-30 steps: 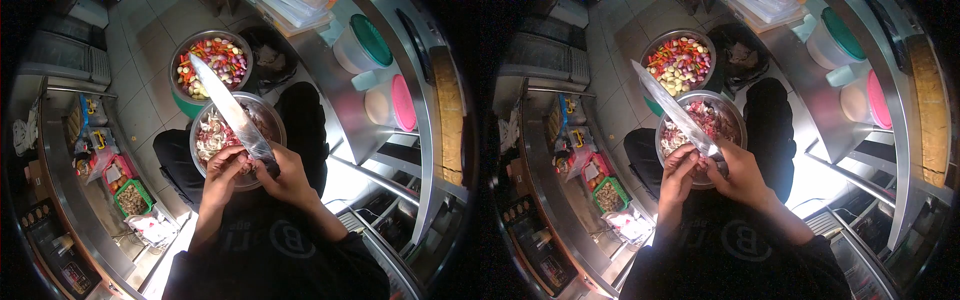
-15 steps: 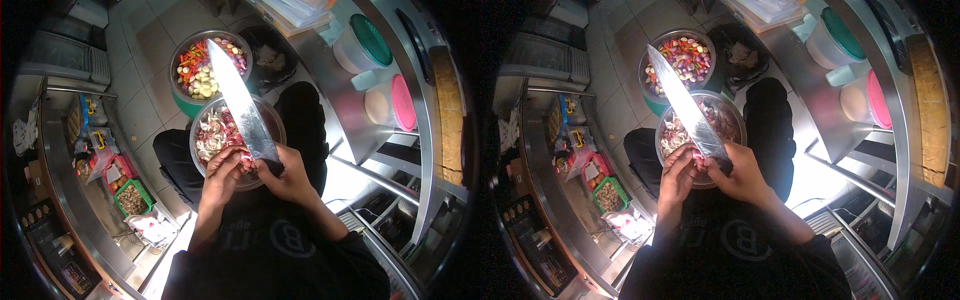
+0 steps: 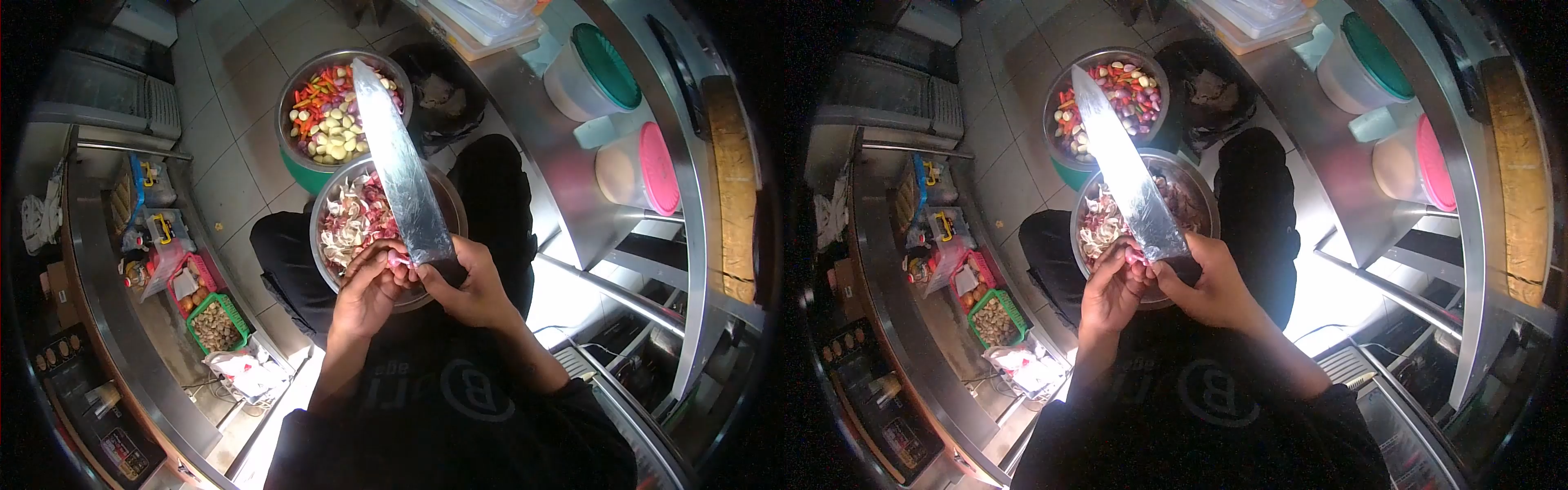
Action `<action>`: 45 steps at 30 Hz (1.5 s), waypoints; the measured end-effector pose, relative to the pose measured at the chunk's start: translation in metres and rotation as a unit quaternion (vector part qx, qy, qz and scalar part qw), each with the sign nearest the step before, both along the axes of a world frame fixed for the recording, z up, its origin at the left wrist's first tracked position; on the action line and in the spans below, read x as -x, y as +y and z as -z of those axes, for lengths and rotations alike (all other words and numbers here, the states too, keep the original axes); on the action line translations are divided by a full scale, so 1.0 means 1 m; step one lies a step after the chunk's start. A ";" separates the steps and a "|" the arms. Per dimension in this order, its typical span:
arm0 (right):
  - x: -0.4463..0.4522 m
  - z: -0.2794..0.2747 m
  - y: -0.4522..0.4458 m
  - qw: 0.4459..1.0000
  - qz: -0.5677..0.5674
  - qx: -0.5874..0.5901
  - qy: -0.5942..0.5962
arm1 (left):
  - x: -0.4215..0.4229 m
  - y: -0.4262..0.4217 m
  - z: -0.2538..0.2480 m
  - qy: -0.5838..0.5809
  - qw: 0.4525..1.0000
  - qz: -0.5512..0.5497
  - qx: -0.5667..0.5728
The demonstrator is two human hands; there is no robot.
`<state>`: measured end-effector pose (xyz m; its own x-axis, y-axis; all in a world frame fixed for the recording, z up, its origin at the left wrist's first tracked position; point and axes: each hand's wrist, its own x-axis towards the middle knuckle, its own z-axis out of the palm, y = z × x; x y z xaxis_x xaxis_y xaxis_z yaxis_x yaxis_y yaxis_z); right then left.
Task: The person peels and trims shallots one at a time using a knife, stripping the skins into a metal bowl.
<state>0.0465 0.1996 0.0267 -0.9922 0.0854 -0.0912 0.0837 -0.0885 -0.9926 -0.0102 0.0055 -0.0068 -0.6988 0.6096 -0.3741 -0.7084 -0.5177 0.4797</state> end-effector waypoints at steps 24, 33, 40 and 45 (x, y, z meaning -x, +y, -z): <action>-0.001 -0.012 0.000 0.999 -0.001 -0.023 0.028 | 0.012 0.003 -0.012 0.084 0.989 -0.078 0.089; 0.002 -0.008 -0.006 0.972 0.045 -0.228 0.033 | 0.011 -0.006 -0.006 0.038 0.992 -0.058 0.105; 0.005 -0.016 -0.009 0.970 0.057 -0.229 0.055 | 0.006 0.003 -0.014 0.068 0.990 -0.085 0.094; 0.008 -0.019 -0.013 0.963 0.073 -0.241 0.092 | 0.002 0.011 -0.013 0.188 0.962 -0.112 0.163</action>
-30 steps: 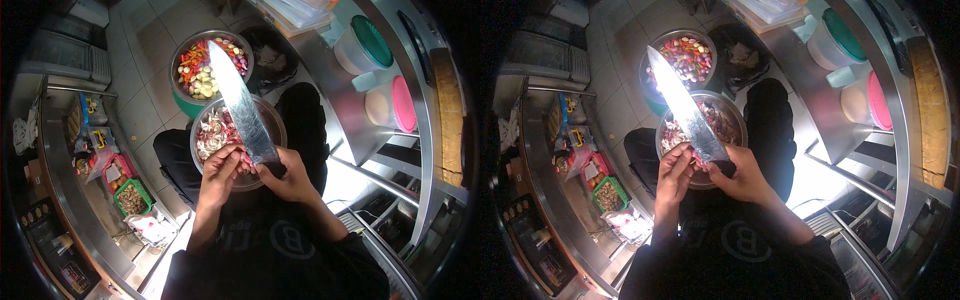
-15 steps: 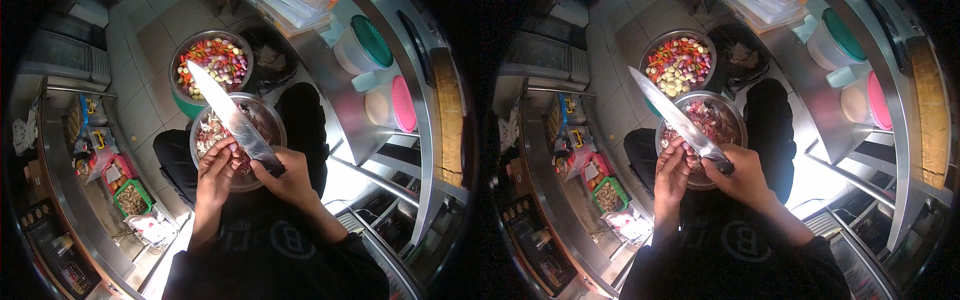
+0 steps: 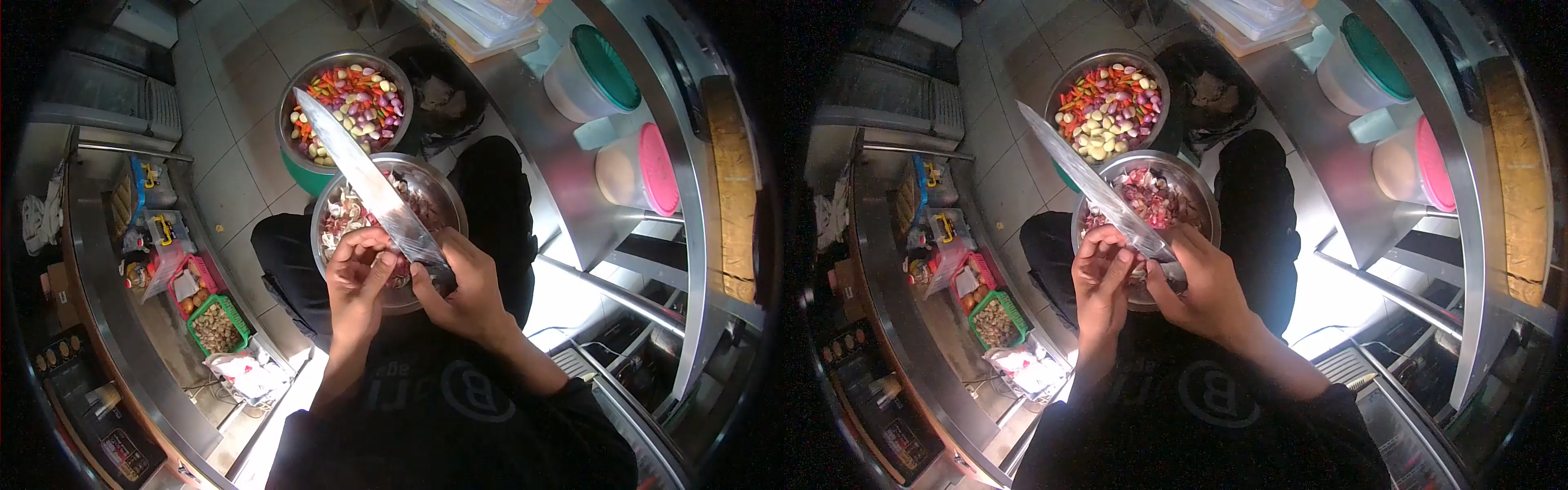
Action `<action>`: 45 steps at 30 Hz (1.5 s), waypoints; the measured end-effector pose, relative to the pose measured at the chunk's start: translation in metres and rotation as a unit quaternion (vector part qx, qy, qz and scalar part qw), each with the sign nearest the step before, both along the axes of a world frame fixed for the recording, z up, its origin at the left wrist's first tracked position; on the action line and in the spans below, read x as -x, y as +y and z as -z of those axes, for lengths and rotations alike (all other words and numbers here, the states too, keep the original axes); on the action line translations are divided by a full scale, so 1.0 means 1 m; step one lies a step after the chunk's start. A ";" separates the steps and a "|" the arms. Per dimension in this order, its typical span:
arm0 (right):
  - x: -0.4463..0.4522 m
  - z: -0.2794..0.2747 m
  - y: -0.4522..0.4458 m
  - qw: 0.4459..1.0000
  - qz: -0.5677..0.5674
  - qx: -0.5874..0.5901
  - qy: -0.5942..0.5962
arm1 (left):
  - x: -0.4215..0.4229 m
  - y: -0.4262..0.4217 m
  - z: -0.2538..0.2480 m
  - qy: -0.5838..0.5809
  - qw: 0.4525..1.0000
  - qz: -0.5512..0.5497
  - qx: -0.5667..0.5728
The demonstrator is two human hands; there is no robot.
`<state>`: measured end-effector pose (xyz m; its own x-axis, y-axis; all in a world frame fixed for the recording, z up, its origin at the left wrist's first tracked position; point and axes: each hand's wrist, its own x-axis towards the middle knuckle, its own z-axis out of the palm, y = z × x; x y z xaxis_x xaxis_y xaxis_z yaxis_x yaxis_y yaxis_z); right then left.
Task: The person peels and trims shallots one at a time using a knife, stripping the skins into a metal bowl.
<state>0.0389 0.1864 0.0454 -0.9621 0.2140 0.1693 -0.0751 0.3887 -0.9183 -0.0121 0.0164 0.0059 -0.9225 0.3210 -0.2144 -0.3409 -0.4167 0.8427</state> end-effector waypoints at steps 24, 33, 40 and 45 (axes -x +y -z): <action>-0.001 0.010 -0.005 0.999 0.036 -0.005 0.016 | 0.001 0.000 -0.002 -0.059 0.996 0.062 -0.024; -0.002 0.007 0.008 0.998 0.039 0.018 -0.054 | 0.006 -0.019 0.008 -0.172 0.978 0.054 -0.104; -0.005 0.012 0.005 0.997 0.028 -0.028 -0.064 | 0.008 -0.018 0.010 -0.201 0.967 0.056 -0.148; -0.003 0.008 -0.001 0.999 0.017 -0.008 -0.032 | 0.003 -0.013 0.010 -0.190 0.977 0.031 -0.091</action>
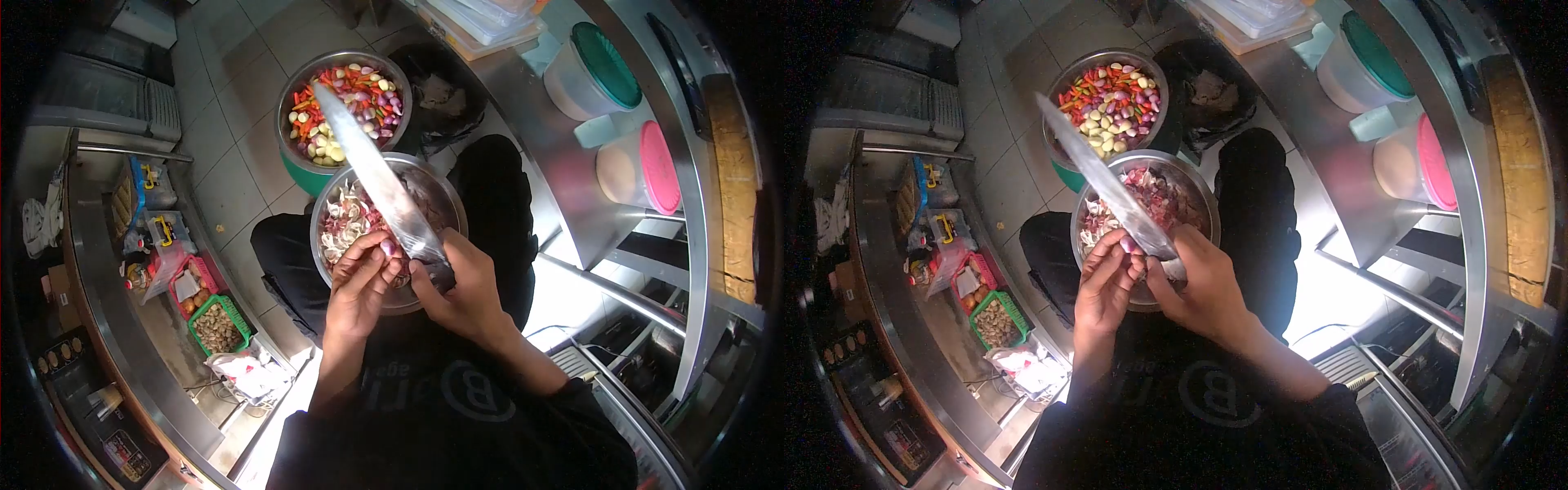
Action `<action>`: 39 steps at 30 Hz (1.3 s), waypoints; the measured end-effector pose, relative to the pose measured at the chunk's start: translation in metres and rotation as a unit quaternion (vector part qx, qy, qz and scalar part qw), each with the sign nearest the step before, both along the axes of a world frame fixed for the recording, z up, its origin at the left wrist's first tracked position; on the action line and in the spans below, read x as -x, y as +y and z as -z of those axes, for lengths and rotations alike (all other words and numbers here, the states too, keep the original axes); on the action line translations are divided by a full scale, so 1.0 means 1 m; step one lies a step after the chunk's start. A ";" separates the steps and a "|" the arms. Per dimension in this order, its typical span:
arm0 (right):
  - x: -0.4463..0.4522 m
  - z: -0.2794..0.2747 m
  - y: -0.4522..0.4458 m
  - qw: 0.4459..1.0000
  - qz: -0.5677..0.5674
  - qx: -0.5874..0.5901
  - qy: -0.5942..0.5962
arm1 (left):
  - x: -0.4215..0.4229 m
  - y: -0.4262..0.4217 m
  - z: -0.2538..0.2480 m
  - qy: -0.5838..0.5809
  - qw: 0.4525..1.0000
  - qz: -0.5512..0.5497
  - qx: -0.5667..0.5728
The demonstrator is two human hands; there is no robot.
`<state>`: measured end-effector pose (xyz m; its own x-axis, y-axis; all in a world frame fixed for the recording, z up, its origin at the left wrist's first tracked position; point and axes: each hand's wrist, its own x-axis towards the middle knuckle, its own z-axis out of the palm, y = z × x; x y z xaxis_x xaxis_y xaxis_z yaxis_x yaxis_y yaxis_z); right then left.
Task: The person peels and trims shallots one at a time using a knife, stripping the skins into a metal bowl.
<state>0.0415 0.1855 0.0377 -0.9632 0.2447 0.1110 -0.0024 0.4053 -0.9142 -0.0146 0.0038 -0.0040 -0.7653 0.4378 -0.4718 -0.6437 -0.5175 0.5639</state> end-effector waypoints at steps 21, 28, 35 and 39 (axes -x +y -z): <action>0.000 0.006 0.009 0.998 0.064 0.000 -0.019 | 0.101 0.014 -0.002 0.260 0.944 -0.035 0.202; -0.009 0.001 0.023 0.995 0.087 -0.017 -0.048 | 0.119 -0.007 0.021 0.336 0.810 0.167 0.451; -0.007 0.013 0.027 0.994 0.085 0.028 -0.064 | 0.033 0.010 0.063 0.627 0.474 0.249 0.565; -0.009 0.014 0.029 0.995 0.084 0.005 -0.049 | 0.014 0.000 0.060 0.551 0.419 0.364 0.623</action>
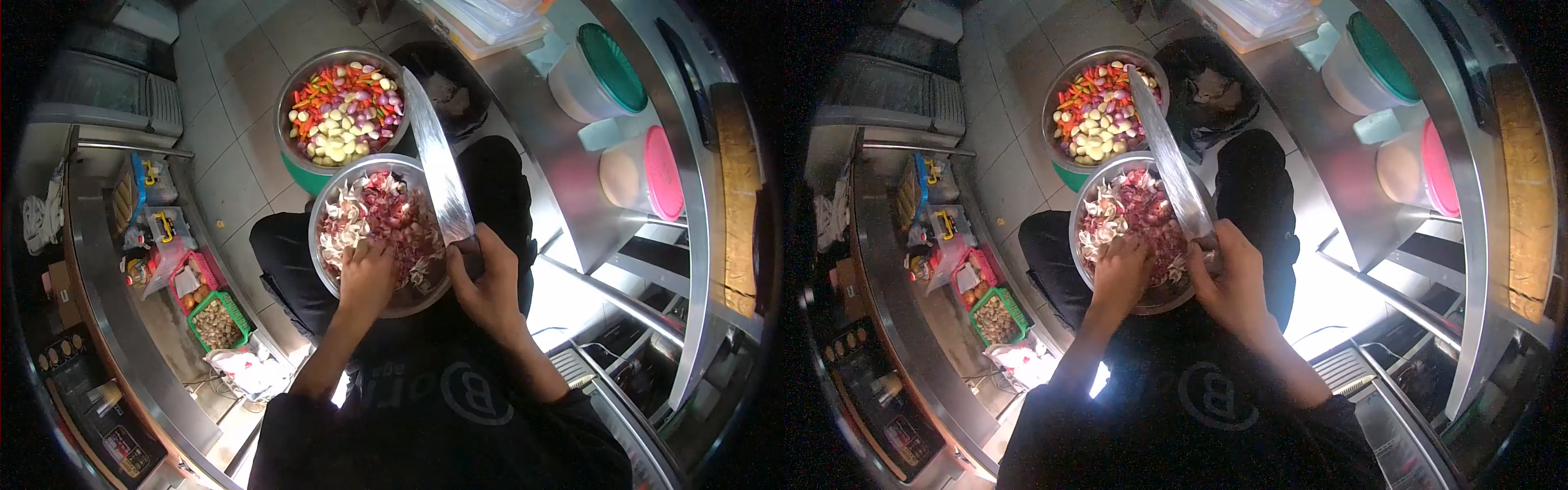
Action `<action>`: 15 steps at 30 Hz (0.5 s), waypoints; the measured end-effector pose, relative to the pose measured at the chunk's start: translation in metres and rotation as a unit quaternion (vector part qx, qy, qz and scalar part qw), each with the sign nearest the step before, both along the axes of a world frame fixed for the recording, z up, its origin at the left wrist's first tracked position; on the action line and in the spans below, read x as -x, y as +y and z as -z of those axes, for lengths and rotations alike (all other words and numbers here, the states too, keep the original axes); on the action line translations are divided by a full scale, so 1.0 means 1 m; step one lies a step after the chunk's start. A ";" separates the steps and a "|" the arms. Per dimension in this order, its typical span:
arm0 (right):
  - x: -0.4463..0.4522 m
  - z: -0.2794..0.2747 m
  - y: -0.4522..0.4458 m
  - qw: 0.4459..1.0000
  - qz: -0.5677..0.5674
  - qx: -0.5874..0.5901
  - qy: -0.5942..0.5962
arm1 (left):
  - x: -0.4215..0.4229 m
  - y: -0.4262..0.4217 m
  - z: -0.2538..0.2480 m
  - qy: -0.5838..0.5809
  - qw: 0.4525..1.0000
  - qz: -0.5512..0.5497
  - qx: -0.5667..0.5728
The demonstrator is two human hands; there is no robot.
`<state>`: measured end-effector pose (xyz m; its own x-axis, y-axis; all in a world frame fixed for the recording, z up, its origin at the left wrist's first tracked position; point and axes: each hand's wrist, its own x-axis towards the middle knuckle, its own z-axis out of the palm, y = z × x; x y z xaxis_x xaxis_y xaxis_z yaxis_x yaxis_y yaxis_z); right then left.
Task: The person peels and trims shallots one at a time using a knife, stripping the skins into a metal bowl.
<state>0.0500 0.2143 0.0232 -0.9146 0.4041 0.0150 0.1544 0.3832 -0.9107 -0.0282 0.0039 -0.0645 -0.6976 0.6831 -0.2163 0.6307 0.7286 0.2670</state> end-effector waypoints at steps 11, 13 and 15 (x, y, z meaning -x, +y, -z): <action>-0.001 0.000 -0.003 0.998 -0.021 0.047 -0.026 | -0.011 -0.020 0.008 -0.056 0.996 -0.069 0.025; -0.001 0.001 -0.003 0.998 -0.026 0.049 -0.027 | -0.010 -0.021 0.004 -0.105 0.991 -0.076 0.020; 0.000 -0.001 -0.003 0.999 -0.021 0.036 -0.032 | -0.010 -0.021 0.001 -0.154 0.984 -0.083 0.013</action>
